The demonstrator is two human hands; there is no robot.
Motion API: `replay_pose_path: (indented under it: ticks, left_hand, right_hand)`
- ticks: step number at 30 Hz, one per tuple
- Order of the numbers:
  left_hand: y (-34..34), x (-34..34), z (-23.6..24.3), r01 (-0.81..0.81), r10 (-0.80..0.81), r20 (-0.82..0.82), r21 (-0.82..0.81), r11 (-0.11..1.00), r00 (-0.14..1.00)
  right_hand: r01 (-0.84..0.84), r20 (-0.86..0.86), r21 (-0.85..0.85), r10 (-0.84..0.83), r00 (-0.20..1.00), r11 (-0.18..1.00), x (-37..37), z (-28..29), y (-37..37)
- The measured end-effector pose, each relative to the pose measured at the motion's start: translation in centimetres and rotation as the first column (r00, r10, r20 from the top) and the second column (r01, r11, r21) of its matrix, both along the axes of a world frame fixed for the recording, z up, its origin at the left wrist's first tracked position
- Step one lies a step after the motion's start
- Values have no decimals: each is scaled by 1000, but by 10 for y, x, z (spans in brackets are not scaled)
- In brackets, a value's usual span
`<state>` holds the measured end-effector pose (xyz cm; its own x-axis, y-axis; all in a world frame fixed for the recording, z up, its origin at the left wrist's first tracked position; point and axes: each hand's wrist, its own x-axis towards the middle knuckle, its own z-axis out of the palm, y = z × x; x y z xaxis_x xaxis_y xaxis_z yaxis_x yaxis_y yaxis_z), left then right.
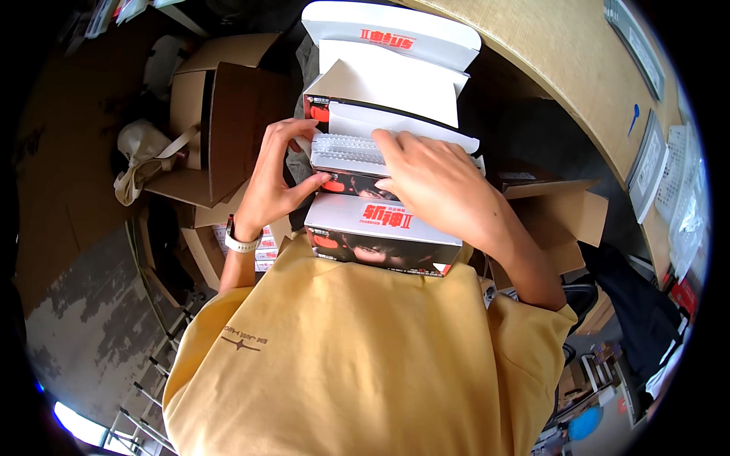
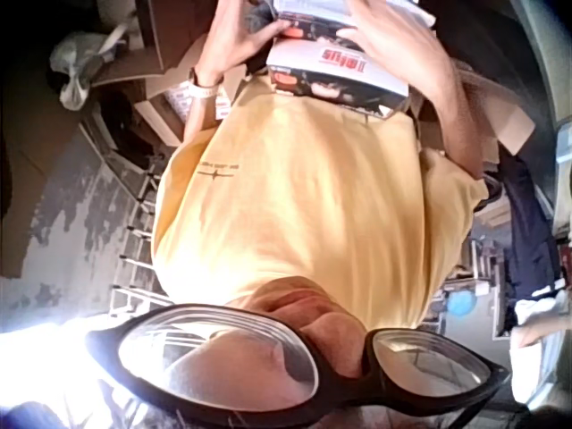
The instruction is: The person sits on the floor and packs stacks of media cases into white cardboard boxes. They place the cases inside, close the flaps, and then use a red marker to write text on the top of the boxes.
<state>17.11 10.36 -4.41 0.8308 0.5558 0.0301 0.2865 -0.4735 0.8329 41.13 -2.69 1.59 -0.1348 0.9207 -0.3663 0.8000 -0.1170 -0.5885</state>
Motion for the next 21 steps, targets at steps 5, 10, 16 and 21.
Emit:
replay_pose_path:
  ticks: [5, 10, 16, 21]
  left_hand:
    - [1, 0, 5, 26, -25, -18, 14, 1000, 1000]
    - [2, 1, 0, 36, -36, -28, -13, 999, 999]
    - [-5, 1, -6, 10, 2, 105, -106, 994, 995]
    - [-11, 5, -8, 14, 6, 126, -156, 988, 992]
  right_hand:
    - [81, -233, -184, -124, 965, 979, 16, 0, 13]
    - [-41, -158, -175, 13, 987, 984, 7, -24, 2]
    - [117, -69, 226, -103, 992, 967, -28, -32, -18]
    - [57, -85, 141, -45, 995, 988, -20, -25, -16]
